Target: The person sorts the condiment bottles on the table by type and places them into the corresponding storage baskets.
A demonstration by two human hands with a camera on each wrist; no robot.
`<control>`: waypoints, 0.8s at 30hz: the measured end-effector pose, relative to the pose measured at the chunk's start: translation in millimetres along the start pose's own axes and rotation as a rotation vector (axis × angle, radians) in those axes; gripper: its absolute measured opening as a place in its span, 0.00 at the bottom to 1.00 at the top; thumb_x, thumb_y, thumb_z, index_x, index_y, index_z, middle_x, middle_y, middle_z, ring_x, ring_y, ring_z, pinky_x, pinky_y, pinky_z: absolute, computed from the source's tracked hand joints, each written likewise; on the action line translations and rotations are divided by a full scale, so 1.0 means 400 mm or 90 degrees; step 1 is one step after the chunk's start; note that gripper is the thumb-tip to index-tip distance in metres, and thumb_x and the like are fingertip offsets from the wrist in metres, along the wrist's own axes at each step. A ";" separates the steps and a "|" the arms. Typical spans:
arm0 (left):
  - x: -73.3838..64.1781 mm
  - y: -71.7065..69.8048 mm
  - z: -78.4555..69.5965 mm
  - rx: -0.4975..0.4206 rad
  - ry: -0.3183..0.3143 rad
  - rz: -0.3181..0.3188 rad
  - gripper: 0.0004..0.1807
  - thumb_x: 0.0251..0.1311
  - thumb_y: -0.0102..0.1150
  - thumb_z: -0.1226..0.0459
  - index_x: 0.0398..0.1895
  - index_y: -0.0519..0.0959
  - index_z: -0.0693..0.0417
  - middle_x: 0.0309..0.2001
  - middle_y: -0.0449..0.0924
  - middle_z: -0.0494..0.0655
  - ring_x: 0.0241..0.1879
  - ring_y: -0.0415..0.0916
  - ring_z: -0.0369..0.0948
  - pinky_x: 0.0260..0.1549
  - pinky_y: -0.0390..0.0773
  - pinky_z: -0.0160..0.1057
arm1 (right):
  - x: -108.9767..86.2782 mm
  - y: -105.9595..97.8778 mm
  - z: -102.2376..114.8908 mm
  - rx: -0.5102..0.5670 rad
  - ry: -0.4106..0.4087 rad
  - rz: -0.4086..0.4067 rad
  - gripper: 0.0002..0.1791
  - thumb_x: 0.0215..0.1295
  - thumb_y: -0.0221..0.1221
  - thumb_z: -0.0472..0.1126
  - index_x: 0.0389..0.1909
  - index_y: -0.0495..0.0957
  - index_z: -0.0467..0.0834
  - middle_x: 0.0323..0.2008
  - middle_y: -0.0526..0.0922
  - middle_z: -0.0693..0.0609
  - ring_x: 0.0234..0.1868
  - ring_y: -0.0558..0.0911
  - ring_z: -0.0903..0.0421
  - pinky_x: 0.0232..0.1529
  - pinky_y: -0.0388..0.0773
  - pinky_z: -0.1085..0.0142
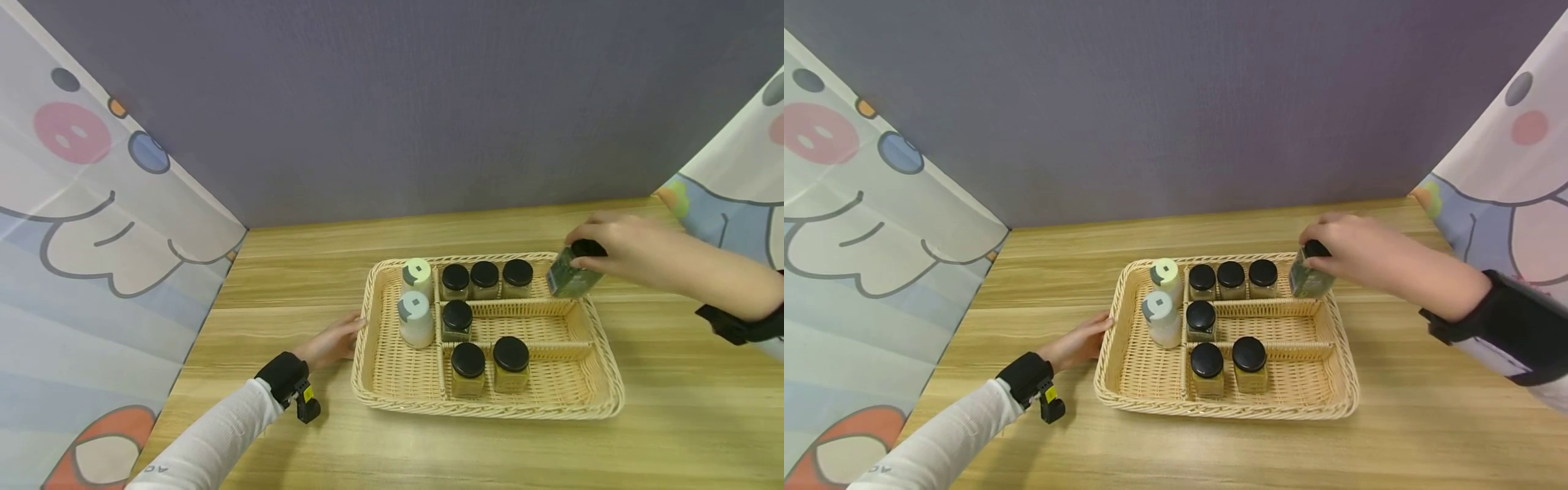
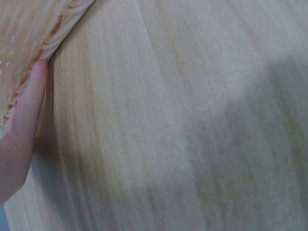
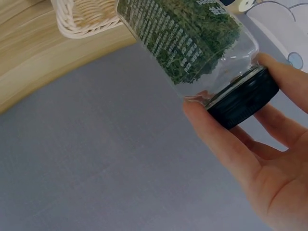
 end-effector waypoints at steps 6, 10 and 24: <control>-0.001 0.001 -0.001 -0.001 -0.001 -0.004 0.27 0.67 0.33 0.56 0.65 0.43 0.54 0.66 0.47 0.64 0.63 0.47 0.54 0.53 0.61 0.63 | -0.002 0.003 0.019 0.002 -0.031 -0.022 0.15 0.40 0.67 0.37 0.32 0.77 0.40 0.29 0.77 0.49 0.24 0.75 0.57 0.19 0.76 0.60; -0.001 0.002 -0.002 0.000 0.001 -0.004 0.26 0.68 0.32 0.57 0.65 0.44 0.54 0.66 0.47 0.63 0.63 0.47 0.54 0.53 0.61 0.63 | -0.005 0.006 0.031 0.002 -0.054 -0.043 0.16 0.38 0.67 0.36 0.32 0.77 0.40 0.28 0.76 0.51 0.23 0.74 0.59 0.17 0.74 0.61; 0.001 0.000 0.001 0.004 0.003 -0.002 0.25 0.68 0.30 0.58 0.65 0.43 0.53 0.66 0.47 0.63 0.63 0.47 0.54 0.53 0.61 0.62 | -0.006 0.018 0.073 0.015 -0.098 -0.067 0.16 0.37 0.68 0.36 0.32 0.77 0.42 0.28 0.76 0.52 0.22 0.74 0.61 0.16 0.75 0.64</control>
Point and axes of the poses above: each hand's wrist, its own x-axis towards the middle knuckle, its own y-axis out of the palm, z = x × y, the point moved 6 cm from there along x, towards the middle knuckle
